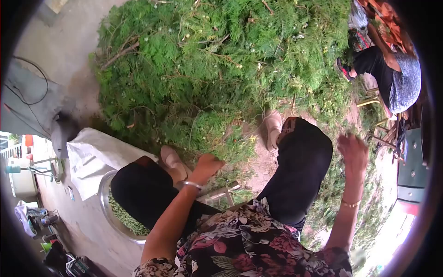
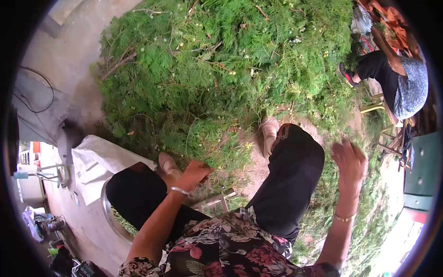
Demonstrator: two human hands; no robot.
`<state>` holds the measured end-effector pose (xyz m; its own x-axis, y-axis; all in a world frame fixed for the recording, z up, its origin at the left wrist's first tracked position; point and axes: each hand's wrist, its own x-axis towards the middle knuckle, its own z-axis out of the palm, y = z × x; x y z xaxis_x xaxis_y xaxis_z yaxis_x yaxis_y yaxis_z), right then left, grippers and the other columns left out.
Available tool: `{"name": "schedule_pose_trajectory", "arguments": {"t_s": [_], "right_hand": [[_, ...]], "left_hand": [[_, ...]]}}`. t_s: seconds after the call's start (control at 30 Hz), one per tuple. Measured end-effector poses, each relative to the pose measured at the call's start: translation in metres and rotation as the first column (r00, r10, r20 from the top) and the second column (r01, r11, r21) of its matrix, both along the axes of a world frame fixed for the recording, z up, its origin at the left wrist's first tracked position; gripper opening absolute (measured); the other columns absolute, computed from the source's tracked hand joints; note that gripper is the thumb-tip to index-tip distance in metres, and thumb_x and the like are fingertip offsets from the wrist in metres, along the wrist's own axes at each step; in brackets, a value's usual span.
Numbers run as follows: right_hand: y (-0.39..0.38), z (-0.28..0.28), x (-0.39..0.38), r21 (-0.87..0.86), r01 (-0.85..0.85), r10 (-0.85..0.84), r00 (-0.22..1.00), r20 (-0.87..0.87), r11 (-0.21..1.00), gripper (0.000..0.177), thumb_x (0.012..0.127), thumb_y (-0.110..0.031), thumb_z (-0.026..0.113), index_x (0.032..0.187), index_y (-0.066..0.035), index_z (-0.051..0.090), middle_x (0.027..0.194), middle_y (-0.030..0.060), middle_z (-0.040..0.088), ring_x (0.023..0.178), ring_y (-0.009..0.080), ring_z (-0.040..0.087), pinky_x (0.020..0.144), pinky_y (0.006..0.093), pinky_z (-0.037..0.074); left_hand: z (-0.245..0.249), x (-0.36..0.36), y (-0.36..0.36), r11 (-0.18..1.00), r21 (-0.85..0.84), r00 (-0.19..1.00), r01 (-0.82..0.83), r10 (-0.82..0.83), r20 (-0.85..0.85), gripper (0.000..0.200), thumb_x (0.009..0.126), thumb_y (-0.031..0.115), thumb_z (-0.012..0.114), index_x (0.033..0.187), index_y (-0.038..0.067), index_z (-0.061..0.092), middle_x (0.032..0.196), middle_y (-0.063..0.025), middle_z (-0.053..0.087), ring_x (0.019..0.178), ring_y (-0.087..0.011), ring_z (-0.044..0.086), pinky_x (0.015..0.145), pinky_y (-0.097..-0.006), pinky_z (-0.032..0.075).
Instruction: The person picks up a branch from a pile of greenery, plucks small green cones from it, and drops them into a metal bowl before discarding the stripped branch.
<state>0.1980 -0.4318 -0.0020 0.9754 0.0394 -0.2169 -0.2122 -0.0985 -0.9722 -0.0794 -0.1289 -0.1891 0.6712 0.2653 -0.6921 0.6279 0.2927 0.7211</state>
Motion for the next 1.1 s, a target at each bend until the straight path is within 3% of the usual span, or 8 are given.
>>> {"name": "schedule_pose_trajectory", "arguments": {"t_s": [0.07, 0.2, 0.4, 0.63, 0.83, 0.9, 1.03, 1.1], "right_hand": [[0.078, 0.027, 0.002, 0.043, -0.265, 0.262, 0.963, 0.060, 0.963, 0.034, 0.093, -0.018, 0.052, 0.114, 0.009, 0.052, 0.096, 0.0190, 0.065, 0.087, 0.0253, 0.065, 0.076, 0.0360, 0.053], [0.187, 0.046, -0.002, 0.074, -0.532, 0.532, 0.846, 0.012, 0.844, 0.035, 0.092, -0.017, 0.054, 0.112, 0.011, 0.052, 0.095, 0.0199, 0.065, 0.088, 0.0248, 0.065, 0.079, 0.0347, 0.050], [0.228, 0.017, 0.011, 0.179, -0.494, 0.516, 0.850, -0.105, 0.851, 0.034, 0.091, -0.017, 0.053, 0.109, 0.012, 0.053, 0.092, 0.0192, 0.064, 0.086, 0.0238, 0.064, 0.078, 0.0336, 0.050], [0.208, -0.006, 0.006, 0.267, -0.465, 0.536, 0.756, -0.375, 0.844, 0.033, 0.089, -0.016, 0.055, 0.105, 0.012, 0.054, 0.084, 0.0212, 0.065, 0.077, 0.0270, 0.066, 0.073, 0.0365, 0.053], [0.210, -0.010, -0.006, 0.126, -0.895, 0.880, 0.381, -0.284, 0.428, 0.027, 0.087, -0.010, 0.061, 0.107, 0.006, 0.055, 0.084, 0.0168, 0.067, 0.083, 0.0199, 0.066, 0.074, 0.0309, 0.054], [0.209, -0.014, -0.013, 0.176, -0.874, 0.884, 0.414, -0.218, 0.453, 0.025, 0.086, -0.010, 0.062, 0.104, 0.006, 0.054, 0.082, 0.0193, 0.066, 0.079, 0.0234, 0.067, 0.069, 0.0312, 0.055], [0.206, -0.012, -0.025, 0.132, -0.906, 0.896, 0.359, -0.259, 0.402, 0.024, 0.085, -0.011, 0.062, 0.097, 0.005, 0.049, 0.076, 0.0234, 0.062, 0.071, 0.0360, 0.066, 0.058, 0.0378, 0.051], [0.204, -0.014, -0.031, -0.053, -0.939, 0.935, 0.343, -0.089, 0.340, 0.023, 0.083, -0.010, 0.062, 0.095, 0.005, 0.049, 0.071, 0.0240, 0.060, 0.067, 0.0401, 0.062, 0.056, 0.0416, 0.049]], "left_hand": [[-0.021, 0.026, 0.004, 0.849, 0.451, 0.961, 0.274, -0.230, -0.152, 0.036, 0.072, 0.026, 0.067, 0.063, -0.008, 0.058, 0.068, -0.0229, 0.060, 0.063, -0.0328, 0.060, 0.057, -0.0423, 0.044], [-0.086, 0.040, 0.024, 0.850, 0.468, 0.970, 0.243, -0.213, -0.116, 0.039, 0.068, 0.030, 0.068, 0.072, -0.007, 0.060, 0.072, -0.0256, 0.060, 0.070, -0.0387, 0.059, 0.063, -0.0463, 0.045], [-0.120, 0.088, 0.034, 0.800, 0.512, 0.946, 0.312, -0.211, -0.246, 0.037, 0.069, 0.028, 0.069, 0.083, -0.005, 0.060, 0.083, -0.0258, 0.062, 0.076, -0.0392, 0.060, 0.070, -0.0451, 0.047], [-0.201, 0.216, -0.035, 0.726, 0.685, 0.919, -0.066, -0.223, 0.324, 0.063, 0.068, 0.018, 0.071, 0.120, -0.008, 0.046, 0.095, -0.0311, 0.060, 0.094, -0.0417, 0.059, 0.083, -0.0432, 0.048], [-0.203, 0.263, -0.079, 0.851, 0.505, 0.969, 0.144, -0.226, 0.104, 0.040, 0.071, 0.019, 0.068, 0.100, -0.005, 0.055, 0.089, -0.0273, 0.063, 0.084, -0.0430, 0.060, 0.076, -0.0456, 0.049], [-0.193, 0.257, -0.079, 0.850, 0.526, 0.961, 0.013, -0.156, 0.229, 0.023, 0.077, 0.016, 0.063, 0.089, -0.003, 0.059, 0.086, -0.0251, 0.063, 0.078, -0.0432, 0.059, 0.069, -0.0463, 0.047], [-0.095, 0.233, -0.027, 0.994, 0.079, 0.940, -0.075, 0.044, 0.340, 0.016, 0.087, 0.005, 0.053, 0.095, -0.002, 0.064, 0.065, -0.0042, 0.059, 0.057, -0.0112, 0.054, 0.053, -0.0257, 0.043], [-0.053, 0.211, 0.003, 0.992, 0.038, 0.926, -0.120, 0.098, 0.365, 0.018, 0.088, 0.005, 0.052, 0.099, -0.003, 0.064, 0.066, -0.0041, 0.059, 0.058, -0.0120, 0.055, 0.053, -0.0257, 0.043]]}}
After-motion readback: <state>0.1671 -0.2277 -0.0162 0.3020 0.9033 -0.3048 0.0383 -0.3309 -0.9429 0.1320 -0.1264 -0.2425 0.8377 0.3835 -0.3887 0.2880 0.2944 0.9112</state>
